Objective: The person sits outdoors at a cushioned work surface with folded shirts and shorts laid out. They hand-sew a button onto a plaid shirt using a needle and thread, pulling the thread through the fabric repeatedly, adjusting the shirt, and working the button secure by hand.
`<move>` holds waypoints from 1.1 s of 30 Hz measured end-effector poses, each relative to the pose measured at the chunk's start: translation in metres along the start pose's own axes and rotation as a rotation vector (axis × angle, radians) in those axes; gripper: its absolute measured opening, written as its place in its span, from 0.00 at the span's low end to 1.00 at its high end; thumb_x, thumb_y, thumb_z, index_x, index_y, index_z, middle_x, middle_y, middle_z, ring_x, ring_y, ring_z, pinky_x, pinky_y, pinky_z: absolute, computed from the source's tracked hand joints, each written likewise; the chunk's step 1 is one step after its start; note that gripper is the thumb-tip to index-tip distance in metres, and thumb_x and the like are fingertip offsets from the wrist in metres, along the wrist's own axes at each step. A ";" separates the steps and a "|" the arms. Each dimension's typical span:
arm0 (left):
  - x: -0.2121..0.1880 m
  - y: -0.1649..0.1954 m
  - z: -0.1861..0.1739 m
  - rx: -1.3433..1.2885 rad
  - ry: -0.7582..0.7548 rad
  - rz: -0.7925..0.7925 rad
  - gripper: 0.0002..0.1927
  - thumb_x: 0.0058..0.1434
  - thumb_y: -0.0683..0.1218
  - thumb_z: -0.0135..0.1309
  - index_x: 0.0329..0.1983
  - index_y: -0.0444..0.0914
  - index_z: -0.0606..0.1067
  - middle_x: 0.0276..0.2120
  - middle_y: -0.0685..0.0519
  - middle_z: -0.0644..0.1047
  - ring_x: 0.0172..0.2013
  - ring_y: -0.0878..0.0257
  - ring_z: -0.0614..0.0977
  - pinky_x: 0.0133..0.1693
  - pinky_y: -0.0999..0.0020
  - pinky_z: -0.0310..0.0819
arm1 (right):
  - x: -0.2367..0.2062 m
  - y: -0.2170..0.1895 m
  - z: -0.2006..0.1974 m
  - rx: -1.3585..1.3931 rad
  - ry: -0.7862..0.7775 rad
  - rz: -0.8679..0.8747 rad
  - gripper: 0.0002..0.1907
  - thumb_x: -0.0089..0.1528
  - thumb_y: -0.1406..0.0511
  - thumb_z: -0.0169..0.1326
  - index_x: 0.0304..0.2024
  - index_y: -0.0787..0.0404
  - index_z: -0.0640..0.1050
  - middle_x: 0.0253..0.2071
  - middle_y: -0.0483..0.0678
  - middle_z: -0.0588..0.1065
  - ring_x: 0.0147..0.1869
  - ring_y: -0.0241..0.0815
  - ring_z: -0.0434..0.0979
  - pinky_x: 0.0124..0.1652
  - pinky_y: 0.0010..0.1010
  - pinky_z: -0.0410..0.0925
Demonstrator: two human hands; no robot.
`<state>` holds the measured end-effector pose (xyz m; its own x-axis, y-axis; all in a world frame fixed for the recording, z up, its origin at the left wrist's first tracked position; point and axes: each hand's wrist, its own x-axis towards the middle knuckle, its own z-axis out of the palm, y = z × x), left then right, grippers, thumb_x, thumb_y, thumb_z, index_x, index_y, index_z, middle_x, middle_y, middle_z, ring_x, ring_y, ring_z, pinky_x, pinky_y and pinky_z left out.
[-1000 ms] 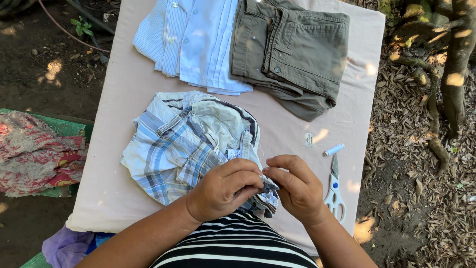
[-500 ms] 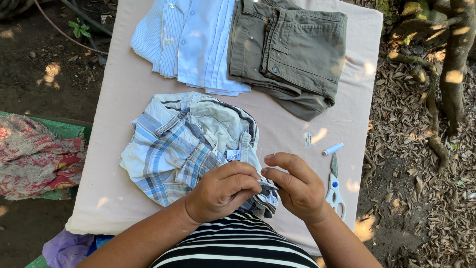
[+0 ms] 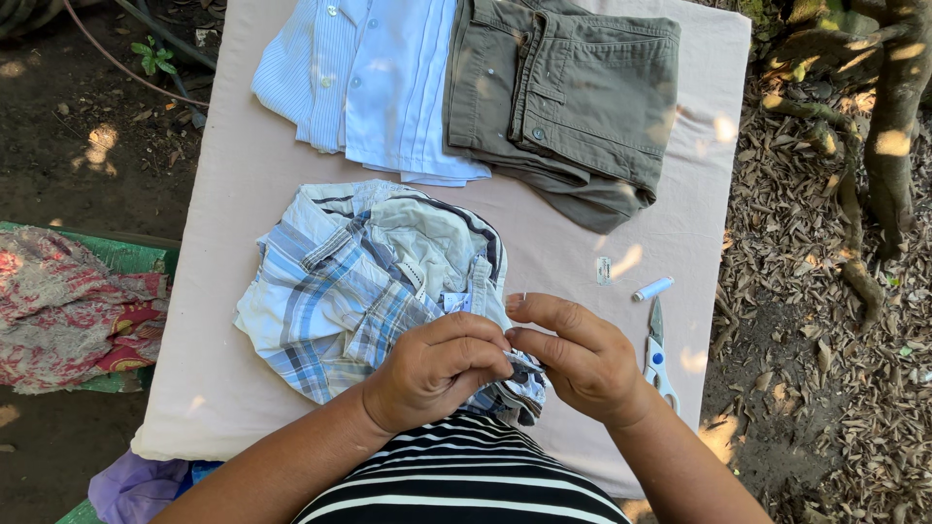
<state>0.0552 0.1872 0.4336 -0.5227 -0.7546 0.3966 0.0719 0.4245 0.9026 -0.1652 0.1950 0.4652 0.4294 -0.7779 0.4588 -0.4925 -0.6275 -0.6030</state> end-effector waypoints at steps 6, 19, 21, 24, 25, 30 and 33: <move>-0.001 -0.004 0.001 -0.010 0.012 0.016 0.14 0.58 0.34 0.66 0.44 0.40 0.78 0.45 0.52 0.75 0.44 0.62 0.82 0.43 0.73 0.80 | 0.004 0.001 -0.002 0.025 -0.043 0.010 0.12 0.55 0.77 0.62 0.41 0.67 0.80 0.51 0.55 0.78 0.53 0.48 0.83 0.49 0.31 0.78; -0.002 -0.003 -0.003 0.088 -0.047 0.026 0.14 0.57 0.34 0.64 0.44 0.39 0.78 0.46 0.52 0.75 0.42 0.63 0.82 0.40 0.72 0.79 | 0.001 0.001 -0.002 0.008 -0.072 0.014 0.14 0.54 0.77 0.62 0.42 0.66 0.79 0.50 0.55 0.78 0.54 0.50 0.82 0.48 0.32 0.78; -0.002 -0.002 -0.002 0.066 -0.053 0.001 0.13 0.57 0.34 0.65 0.44 0.39 0.78 0.46 0.52 0.74 0.42 0.63 0.82 0.41 0.72 0.79 | 0.000 0.002 -0.001 0.001 -0.072 0.009 0.14 0.54 0.76 0.62 0.43 0.66 0.79 0.50 0.55 0.78 0.54 0.50 0.82 0.48 0.32 0.78; -0.002 -0.003 -0.002 0.050 -0.055 -0.009 0.13 0.58 0.35 0.65 0.44 0.39 0.78 0.46 0.52 0.74 0.42 0.63 0.82 0.41 0.73 0.79 | 0.000 0.003 -0.001 -0.001 -0.075 0.010 0.15 0.53 0.76 0.63 0.43 0.66 0.79 0.50 0.56 0.78 0.54 0.50 0.82 0.48 0.33 0.77; -0.002 -0.003 -0.002 0.047 -0.054 -0.008 0.13 0.58 0.35 0.65 0.44 0.39 0.78 0.46 0.52 0.74 0.42 0.63 0.82 0.41 0.72 0.79 | 0.000 0.003 -0.001 0.005 -0.078 0.014 0.15 0.53 0.76 0.63 0.43 0.66 0.79 0.50 0.56 0.78 0.54 0.50 0.82 0.47 0.33 0.77; -0.002 -0.003 -0.002 0.052 -0.058 -0.008 0.12 0.58 0.34 0.64 0.43 0.38 0.78 0.46 0.51 0.74 0.41 0.63 0.82 0.40 0.72 0.79 | -0.001 0.003 -0.001 0.010 -0.082 0.023 0.15 0.53 0.76 0.62 0.43 0.66 0.80 0.50 0.55 0.78 0.54 0.50 0.82 0.48 0.33 0.78; -0.002 -0.003 -0.002 0.040 -0.057 -0.003 0.12 0.58 0.33 0.63 0.43 0.38 0.78 0.46 0.51 0.75 0.42 0.63 0.82 0.42 0.72 0.79 | -0.001 0.003 -0.002 0.021 -0.087 0.023 0.14 0.53 0.76 0.62 0.43 0.66 0.79 0.50 0.55 0.78 0.54 0.50 0.82 0.48 0.32 0.78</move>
<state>0.0576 0.1868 0.4301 -0.5704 -0.7267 0.3827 0.0365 0.4431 0.8957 -0.1683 0.1932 0.4639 0.4825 -0.7857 0.3871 -0.4872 -0.6080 -0.6269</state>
